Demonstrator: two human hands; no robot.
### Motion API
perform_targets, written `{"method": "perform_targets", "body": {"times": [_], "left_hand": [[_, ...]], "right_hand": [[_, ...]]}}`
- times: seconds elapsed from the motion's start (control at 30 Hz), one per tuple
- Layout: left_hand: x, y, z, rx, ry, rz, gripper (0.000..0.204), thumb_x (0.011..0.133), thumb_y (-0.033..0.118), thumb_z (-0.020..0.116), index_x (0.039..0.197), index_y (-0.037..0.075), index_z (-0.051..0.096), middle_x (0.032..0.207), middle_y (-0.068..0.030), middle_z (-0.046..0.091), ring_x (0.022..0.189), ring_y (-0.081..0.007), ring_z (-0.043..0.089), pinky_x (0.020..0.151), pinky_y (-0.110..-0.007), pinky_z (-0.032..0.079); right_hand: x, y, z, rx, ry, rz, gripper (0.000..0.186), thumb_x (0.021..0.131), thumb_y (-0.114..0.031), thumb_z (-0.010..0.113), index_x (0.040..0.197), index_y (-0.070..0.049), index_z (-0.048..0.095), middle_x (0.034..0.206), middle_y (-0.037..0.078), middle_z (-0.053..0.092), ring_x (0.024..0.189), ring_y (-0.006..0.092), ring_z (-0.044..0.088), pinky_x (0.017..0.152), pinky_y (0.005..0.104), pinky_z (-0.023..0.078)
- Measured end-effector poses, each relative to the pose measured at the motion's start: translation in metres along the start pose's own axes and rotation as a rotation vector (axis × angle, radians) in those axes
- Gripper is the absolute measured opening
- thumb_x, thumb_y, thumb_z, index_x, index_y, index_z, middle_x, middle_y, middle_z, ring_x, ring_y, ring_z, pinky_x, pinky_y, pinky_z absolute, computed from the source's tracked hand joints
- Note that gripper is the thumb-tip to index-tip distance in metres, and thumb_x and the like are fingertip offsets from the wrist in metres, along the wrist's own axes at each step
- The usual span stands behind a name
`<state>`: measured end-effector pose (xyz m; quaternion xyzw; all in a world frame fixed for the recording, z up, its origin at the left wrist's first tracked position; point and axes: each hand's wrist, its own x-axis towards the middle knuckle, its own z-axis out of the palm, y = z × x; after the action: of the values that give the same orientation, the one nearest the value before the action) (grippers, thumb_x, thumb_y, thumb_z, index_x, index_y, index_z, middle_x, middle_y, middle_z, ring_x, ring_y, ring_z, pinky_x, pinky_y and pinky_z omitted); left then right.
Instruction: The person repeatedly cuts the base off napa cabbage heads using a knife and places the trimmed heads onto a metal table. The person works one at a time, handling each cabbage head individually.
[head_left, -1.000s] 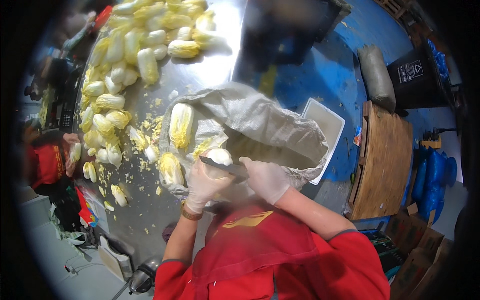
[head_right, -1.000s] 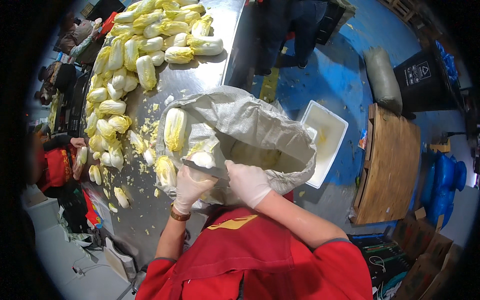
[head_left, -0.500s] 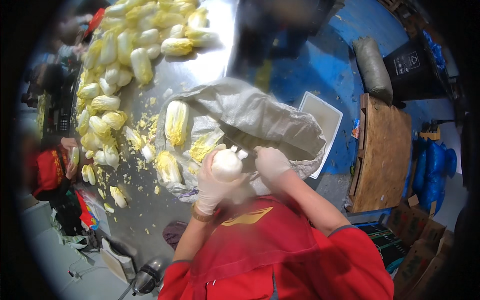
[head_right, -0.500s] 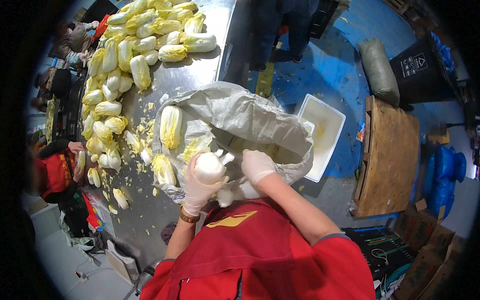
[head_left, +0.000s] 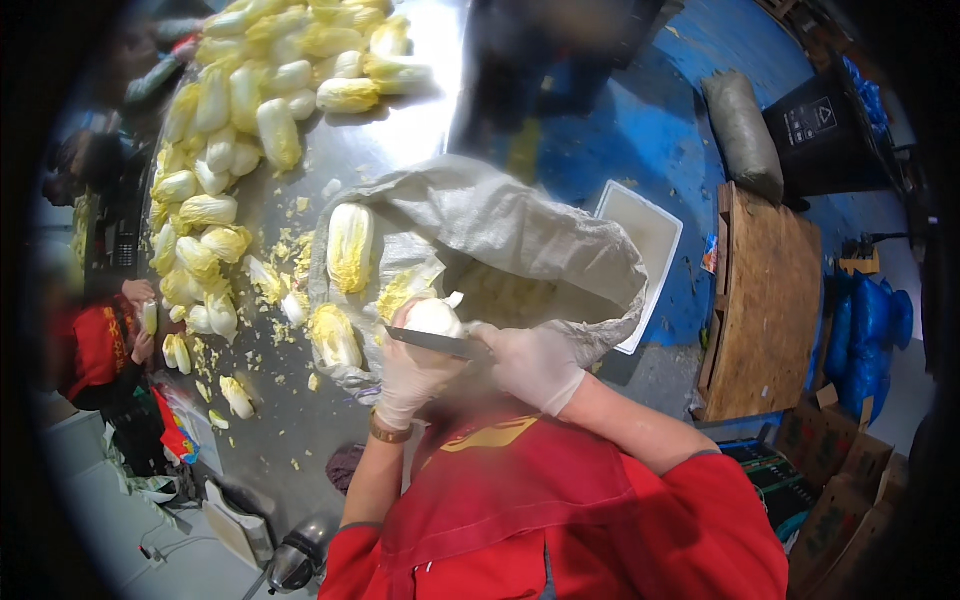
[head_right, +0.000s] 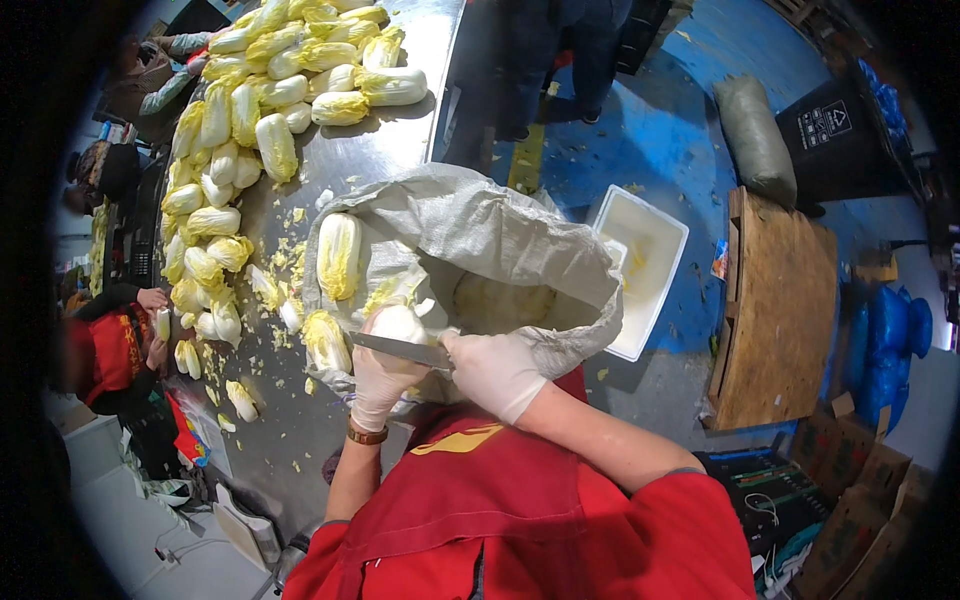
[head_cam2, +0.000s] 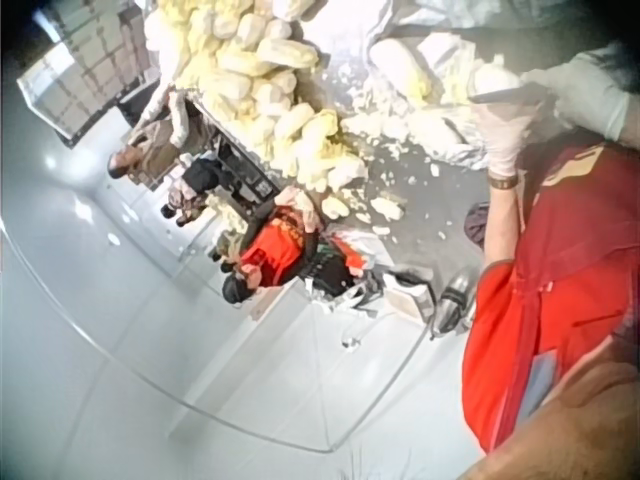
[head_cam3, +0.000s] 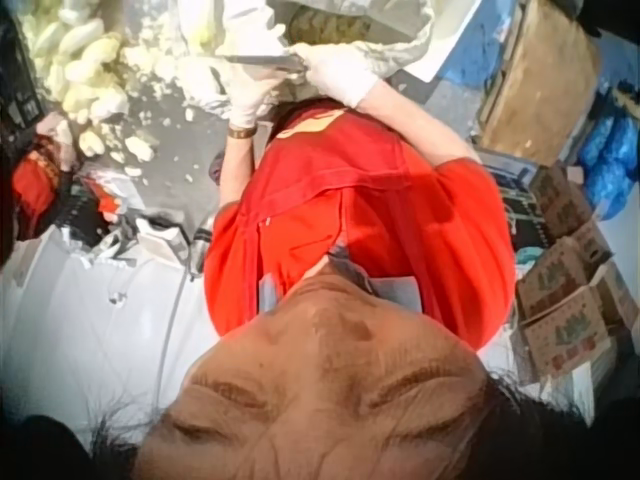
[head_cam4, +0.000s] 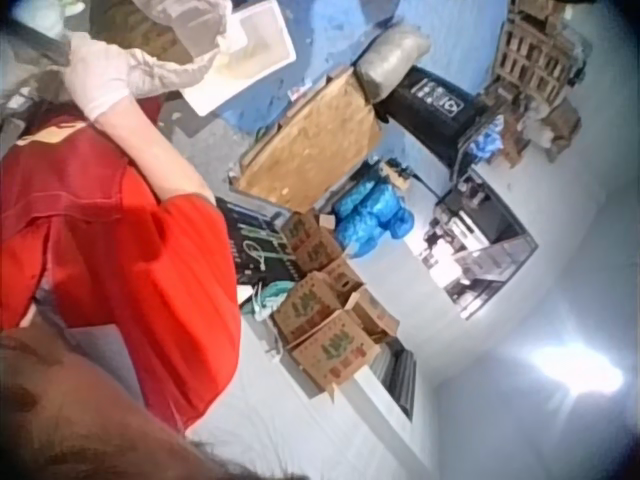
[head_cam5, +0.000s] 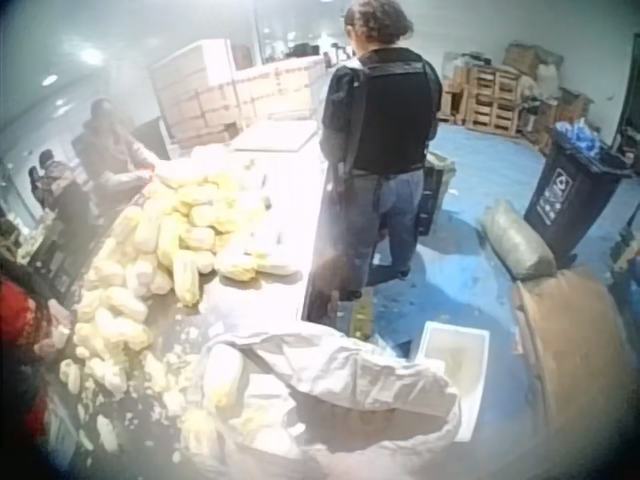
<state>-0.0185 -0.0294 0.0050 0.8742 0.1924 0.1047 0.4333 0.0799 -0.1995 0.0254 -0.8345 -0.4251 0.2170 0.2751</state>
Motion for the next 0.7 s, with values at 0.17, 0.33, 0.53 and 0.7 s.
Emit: {"method": "perform_targets", "body": {"times": [0.17, 0.33, 0.53, 0.7], "left_hand": [[-0.002, 0.004, 0.000, 0.052, -0.010, -0.042, 0.072, 0.058, 0.026, 0.087, 0.119, 0.002, 0.055, 0.111, -0.0145, 0.061, 0.098, -0.0290, 0.063, 0.087, -0.039, 0.050], [-0.003, 0.005, 0.000, -0.079, 0.014, -0.165, 0.072, 0.057, 0.026, 0.087, 0.118, 0.002, 0.056, 0.107, -0.0139, 0.063, 0.098, -0.0281, 0.063, 0.087, -0.037, 0.050], [-0.012, 0.024, 0.004, -0.171, -0.023, -0.078, 0.072, 0.058, 0.027, 0.089, 0.117, 0.003, 0.055, 0.107, -0.0125, 0.064, 0.096, -0.0250, 0.064, 0.086, -0.037, 0.051], [-0.007, 0.024, 0.008, -0.138, 0.067, -0.062, 0.077, 0.059, 0.026, 0.091, 0.121, 0.003, 0.052, 0.105, -0.0127, 0.065, 0.093, -0.0250, 0.066, 0.084, -0.036, 0.053]], "right_hand": [[0.005, -0.001, 0.004, -0.020, 0.008, 0.011, 0.026, 0.080, -0.015, 0.060, 0.106, -0.012, 0.057, 0.070, 0.010, 0.065, 0.061, 0.0296, 0.065, 0.051, 0.0410, 0.050], [0.009, 0.000, 0.013, -0.054, -0.004, 0.061, 0.023, 0.081, -0.016, 0.060, 0.103, -0.011, 0.055, 0.072, 0.011, 0.066, 0.063, 0.0302, 0.066, 0.053, 0.0418, 0.051], [0.027, 0.011, 0.007, -0.096, -0.013, 0.167, 0.009, 0.087, -0.014, 0.051, 0.088, -0.009, 0.058, 0.073, 0.016, 0.068, 0.066, 0.0340, 0.068, 0.058, 0.0450, 0.054], [0.027, 0.037, 0.007, -0.011, -0.077, 0.277, 0.018, 0.086, -0.016, 0.052, 0.101, -0.010, 0.061, 0.080, 0.017, 0.069, 0.074, 0.0362, 0.068, 0.068, 0.0473, 0.054]]}}
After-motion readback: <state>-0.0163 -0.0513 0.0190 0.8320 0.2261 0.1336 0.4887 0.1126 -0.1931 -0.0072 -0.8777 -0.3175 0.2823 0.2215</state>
